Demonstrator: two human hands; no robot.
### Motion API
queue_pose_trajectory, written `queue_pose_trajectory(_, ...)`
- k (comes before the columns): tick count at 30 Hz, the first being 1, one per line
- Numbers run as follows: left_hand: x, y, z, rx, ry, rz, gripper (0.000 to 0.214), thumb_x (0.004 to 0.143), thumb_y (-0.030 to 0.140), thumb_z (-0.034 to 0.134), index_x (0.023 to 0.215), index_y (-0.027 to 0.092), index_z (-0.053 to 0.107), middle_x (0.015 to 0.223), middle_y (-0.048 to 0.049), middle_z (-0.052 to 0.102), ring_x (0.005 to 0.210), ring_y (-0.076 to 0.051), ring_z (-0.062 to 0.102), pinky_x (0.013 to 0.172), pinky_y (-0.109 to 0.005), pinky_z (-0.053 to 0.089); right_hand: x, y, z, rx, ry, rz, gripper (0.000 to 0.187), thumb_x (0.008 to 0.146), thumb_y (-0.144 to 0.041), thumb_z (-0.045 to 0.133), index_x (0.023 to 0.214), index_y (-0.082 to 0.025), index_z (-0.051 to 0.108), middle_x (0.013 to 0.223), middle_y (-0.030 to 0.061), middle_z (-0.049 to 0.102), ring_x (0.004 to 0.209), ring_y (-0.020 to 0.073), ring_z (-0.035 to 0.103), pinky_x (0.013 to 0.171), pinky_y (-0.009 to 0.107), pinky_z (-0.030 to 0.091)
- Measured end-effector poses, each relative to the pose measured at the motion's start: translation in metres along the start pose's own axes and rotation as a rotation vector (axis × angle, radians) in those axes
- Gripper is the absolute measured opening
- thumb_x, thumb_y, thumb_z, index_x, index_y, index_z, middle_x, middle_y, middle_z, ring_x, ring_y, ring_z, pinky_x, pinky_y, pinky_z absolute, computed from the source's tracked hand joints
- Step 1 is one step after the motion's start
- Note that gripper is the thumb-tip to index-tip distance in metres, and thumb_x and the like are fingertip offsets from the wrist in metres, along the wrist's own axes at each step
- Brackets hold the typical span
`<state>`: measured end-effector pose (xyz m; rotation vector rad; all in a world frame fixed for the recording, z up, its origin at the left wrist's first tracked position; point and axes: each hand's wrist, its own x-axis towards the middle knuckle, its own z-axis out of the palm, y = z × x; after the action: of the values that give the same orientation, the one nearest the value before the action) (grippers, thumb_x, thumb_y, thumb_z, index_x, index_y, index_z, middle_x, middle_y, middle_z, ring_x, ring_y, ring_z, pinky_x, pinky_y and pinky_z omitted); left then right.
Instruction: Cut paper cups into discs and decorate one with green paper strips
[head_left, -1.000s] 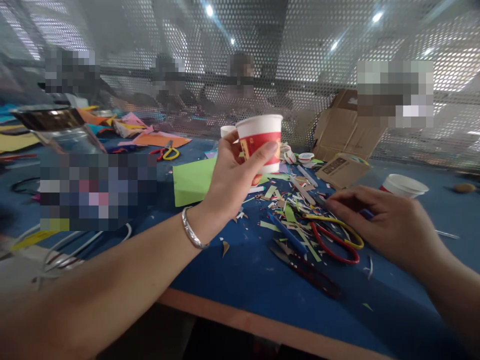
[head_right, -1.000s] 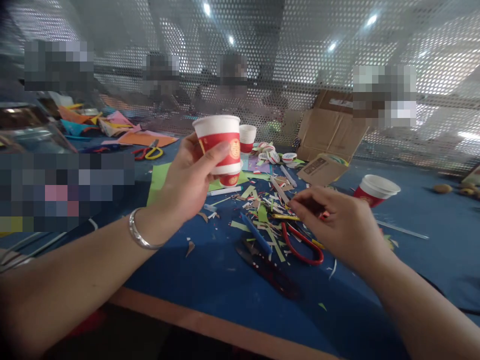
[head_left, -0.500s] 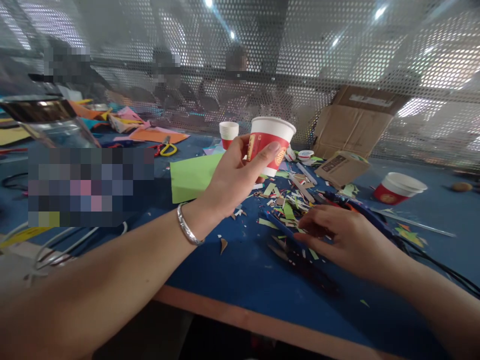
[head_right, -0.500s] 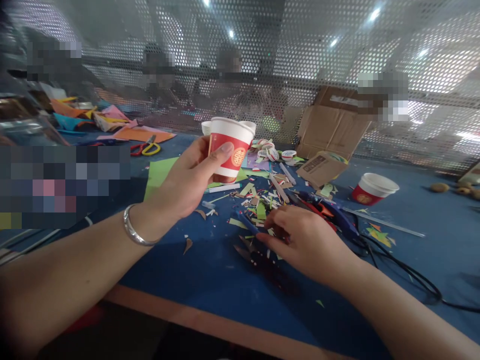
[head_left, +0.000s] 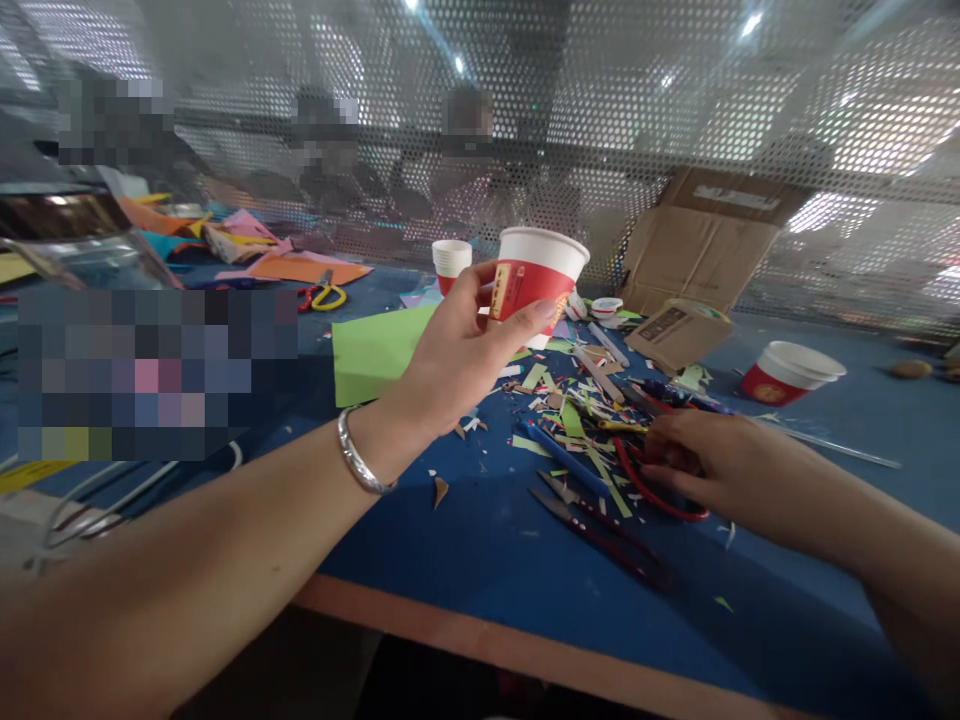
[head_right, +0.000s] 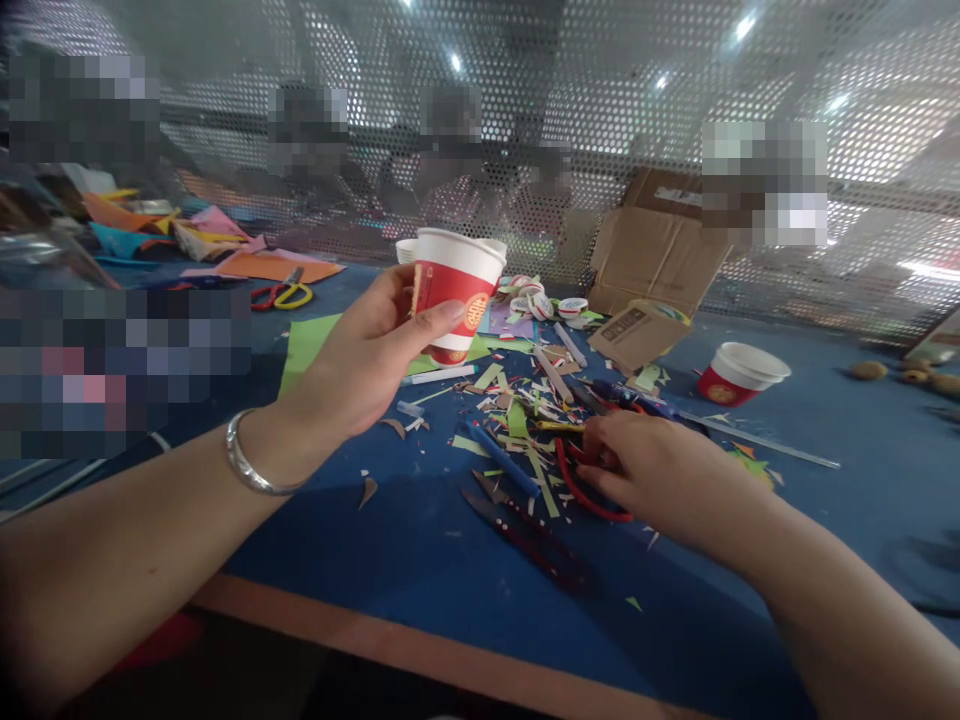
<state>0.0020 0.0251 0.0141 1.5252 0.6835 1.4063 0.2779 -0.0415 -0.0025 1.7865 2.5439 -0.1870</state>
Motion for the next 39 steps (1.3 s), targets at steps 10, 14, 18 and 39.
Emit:
queue_pose_trajectory(10,0.001,0.0,0.001,-0.03,-0.018,0.01,0.052,0.083,0.036,0.08,0.124,0.017,0.054,0.117,-0.0097,0.068,0.096,-0.019,0.07,0.073,-0.028,0.059,0.002,-0.002,0.0,-0.051,0.019,0.052,0.003,0.073,-0.021,0.059,0.075,-0.023,0.061,0.066,0.0003,0.064,0.056,0.0172,0.057,0.053,0.028,0.034)
queue_pose_trajectory(14,0.001,0.0,0.0,-0.004,0.004,0.012,0.054,0.082,0.038,0.081,0.125,0.018,0.055,0.118,-0.0097,0.067,0.097,-0.02,0.068,0.072,-0.029,0.059,-0.001,-0.008,-0.002,-0.073,0.129,0.063,0.003,0.076,-0.025,0.057,0.075,-0.023,0.055,0.069,0.0007,0.063,0.057,0.0166,0.055,0.054,0.029,0.033)
queue_pose_trajectory(18,0.002,-0.001,-0.001,0.011,0.049,0.008,0.053,0.081,0.039,0.081,0.123,0.02,0.055,0.118,-0.01,0.065,0.095,-0.02,0.068,0.07,-0.03,0.06,-0.005,-0.015,-0.006,-0.107,0.341,-0.027,0.007,0.08,-0.027,0.057,0.078,-0.023,0.052,0.074,0.0022,0.06,0.059,0.0171,0.053,0.055,0.03,0.034)
queue_pose_trajectory(39,0.011,0.0,-0.002,-0.062,0.214,0.113,0.038,0.077,0.014,0.068,0.108,0.022,0.049,0.099,-0.0019,0.068,0.081,-0.015,0.065,0.069,-0.027,0.053,-0.006,-0.022,-0.006,-0.22,0.686,-0.21,0.039,0.098,-0.023,0.051,0.135,-0.015,0.054,0.112,0.015,0.069,0.103,0.0326,0.067,0.085,0.045,0.055)
